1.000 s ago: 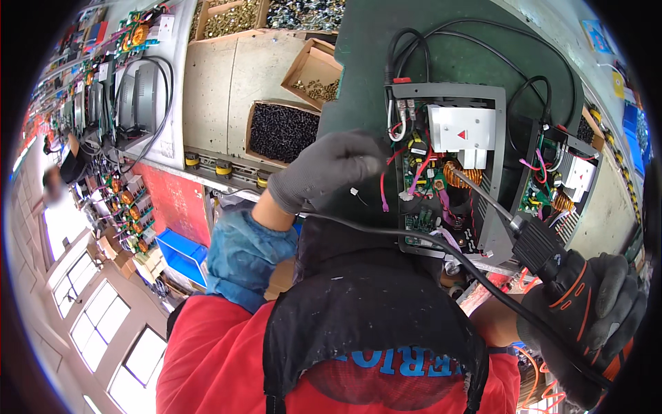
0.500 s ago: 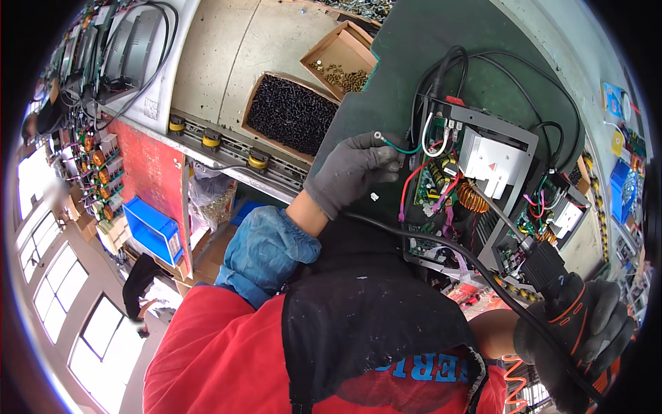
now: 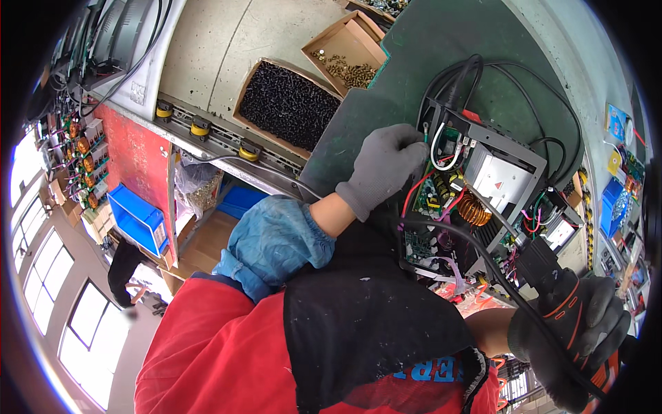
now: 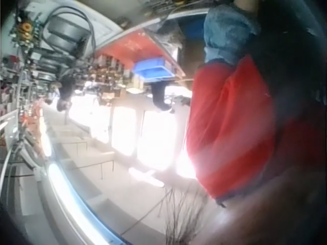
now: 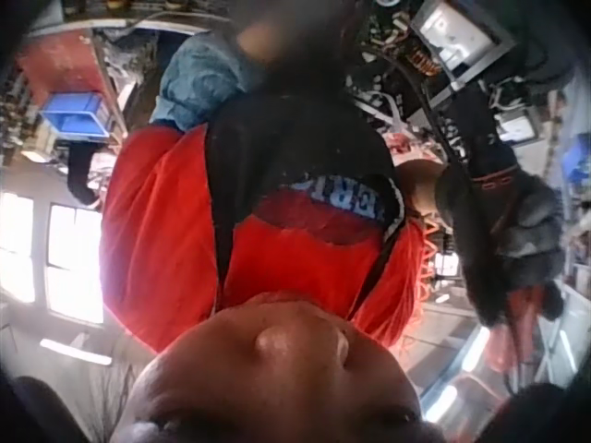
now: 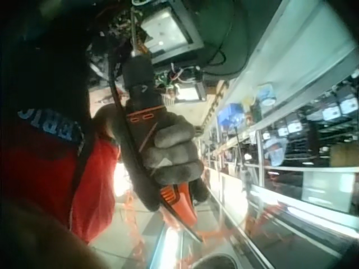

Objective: The recorder is assembling the front panel and internal wiring components of an industrial welding machine.

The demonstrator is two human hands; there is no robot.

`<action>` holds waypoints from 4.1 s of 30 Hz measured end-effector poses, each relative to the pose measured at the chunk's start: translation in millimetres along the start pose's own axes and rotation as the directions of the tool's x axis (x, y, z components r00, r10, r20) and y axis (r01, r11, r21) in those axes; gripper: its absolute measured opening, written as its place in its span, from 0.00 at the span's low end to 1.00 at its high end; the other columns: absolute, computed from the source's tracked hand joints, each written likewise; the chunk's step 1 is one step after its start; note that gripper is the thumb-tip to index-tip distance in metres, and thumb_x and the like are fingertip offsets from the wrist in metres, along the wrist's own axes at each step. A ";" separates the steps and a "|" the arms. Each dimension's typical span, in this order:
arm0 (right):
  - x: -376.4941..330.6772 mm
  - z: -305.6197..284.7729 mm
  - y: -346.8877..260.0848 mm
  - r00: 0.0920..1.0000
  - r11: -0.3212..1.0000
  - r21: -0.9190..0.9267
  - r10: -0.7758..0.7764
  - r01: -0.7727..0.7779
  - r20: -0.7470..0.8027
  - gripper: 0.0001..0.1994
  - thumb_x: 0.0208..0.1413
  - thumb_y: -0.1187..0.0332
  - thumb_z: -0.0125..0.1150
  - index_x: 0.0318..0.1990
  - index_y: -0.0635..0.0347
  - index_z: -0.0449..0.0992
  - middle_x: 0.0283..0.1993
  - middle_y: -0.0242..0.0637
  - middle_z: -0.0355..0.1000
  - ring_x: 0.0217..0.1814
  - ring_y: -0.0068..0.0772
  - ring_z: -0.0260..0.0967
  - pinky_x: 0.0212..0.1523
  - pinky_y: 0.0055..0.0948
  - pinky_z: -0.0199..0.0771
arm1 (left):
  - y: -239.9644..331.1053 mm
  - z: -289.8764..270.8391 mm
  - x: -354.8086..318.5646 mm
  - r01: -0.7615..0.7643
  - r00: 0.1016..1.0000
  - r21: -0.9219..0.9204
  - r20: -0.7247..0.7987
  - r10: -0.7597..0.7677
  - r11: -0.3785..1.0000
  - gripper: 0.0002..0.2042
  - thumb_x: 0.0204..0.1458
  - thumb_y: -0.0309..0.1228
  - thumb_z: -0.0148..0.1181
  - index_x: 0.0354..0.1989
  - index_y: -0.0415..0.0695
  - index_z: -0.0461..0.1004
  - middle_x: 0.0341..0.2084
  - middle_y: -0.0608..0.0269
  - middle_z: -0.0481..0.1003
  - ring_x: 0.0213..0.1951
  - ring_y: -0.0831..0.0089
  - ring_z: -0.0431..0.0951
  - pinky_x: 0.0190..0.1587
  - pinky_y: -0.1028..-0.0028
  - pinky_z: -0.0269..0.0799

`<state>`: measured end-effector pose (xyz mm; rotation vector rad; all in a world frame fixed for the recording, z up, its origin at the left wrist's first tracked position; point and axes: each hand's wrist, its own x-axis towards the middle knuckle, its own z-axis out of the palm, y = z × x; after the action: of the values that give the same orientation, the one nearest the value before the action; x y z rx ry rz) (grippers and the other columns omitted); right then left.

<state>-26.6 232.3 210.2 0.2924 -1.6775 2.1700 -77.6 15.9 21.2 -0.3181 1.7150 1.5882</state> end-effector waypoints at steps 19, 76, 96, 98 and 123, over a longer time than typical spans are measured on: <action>3.5 36.6 14.8 0.971 0.980 -0.199 -0.072 0.026 -0.228 0.31 0.56 0.49 0.55 0.62 0.58 0.60 0.31 0.25 0.64 0.28 0.23 0.62 0.33 0.27 0.65 | 37.9 -13.9 23.7 -0.458 0.877 0.694 0.454 0.156 0.555 0.14 0.51 0.41 0.51 0.33 0.43 0.77 0.25 0.52 0.75 0.34 0.52 0.76 0.39 0.60 0.72; -8.5 45.8 52.1 0.987 0.927 -0.351 0.092 -0.134 -0.132 0.11 0.53 0.57 0.51 0.27 0.53 0.63 0.25 0.30 0.65 0.25 0.27 0.63 0.28 0.25 0.63 | 0.7 11.7 9.6 -0.371 0.903 0.345 -0.083 0.422 0.862 0.04 0.39 0.24 0.59 0.25 0.43 0.74 0.25 0.57 0.73 0.29 0.57 0.76 0.32 0.63 0.72; -7.0 57.8 89.4 0.986 0.921 -0.389 0.068 -0.004 0.150 0.22 0.47 0.53 0.60 0.45 0.54 0.63 0.32 0.39 0.68 0.30 0.38 0.67 0.26 0.31 0.70 | -1.2 14.7 7.7 -0.361 0.882 0.441 -0.126 0.454 0.822 0.06 0.39 0.25 0.61 0.28 0.46 0.73 0.26 0.59 0.72 0.26 0.56 0.75 0.28 0.62 0.70; -11.7 62.9 95.3 0.994 0.903 -0.424 -0.024 0.069 0.111 0.27 0.47 0.50 0.61 0.51 0.51 0.60 0.32 0.38 0.67 0.30 0.37 0.67 0.26 0.32 0.69 | -1.3 14.9 7.7 -0.363 0.882 0.433 -0.126 0.455 0.825 0.06 0.39 0.25 0.61 0.28 0.46 0.73 0.25 0.59 0.71 0.26 0.56 0.74 0.28 0.62 0.70; 2.6 80.1 83.6 0.973 0.929 -0.290 -0.211 0.230 0.095 0.27 0.51 0.42 0.59 0.33 0.60 0.64 0.31 0.34 0.67 0.28 0.33 0.67 0.25 0.32 0.68 | 15.7 3.0 -5.0 -0.424 0.852 0.379 -0.140 0.504 0.823 0.14 0.40 0.23 0.60 0.38 0.50 0.75 0.27 0.63 0.70 0.26 0.62 0.75 0.28 0.67 0.70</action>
<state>-69.2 137.7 158.7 0.4429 -1.8780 1.7323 -83.2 20.1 36.4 0.1086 2.3482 1.5915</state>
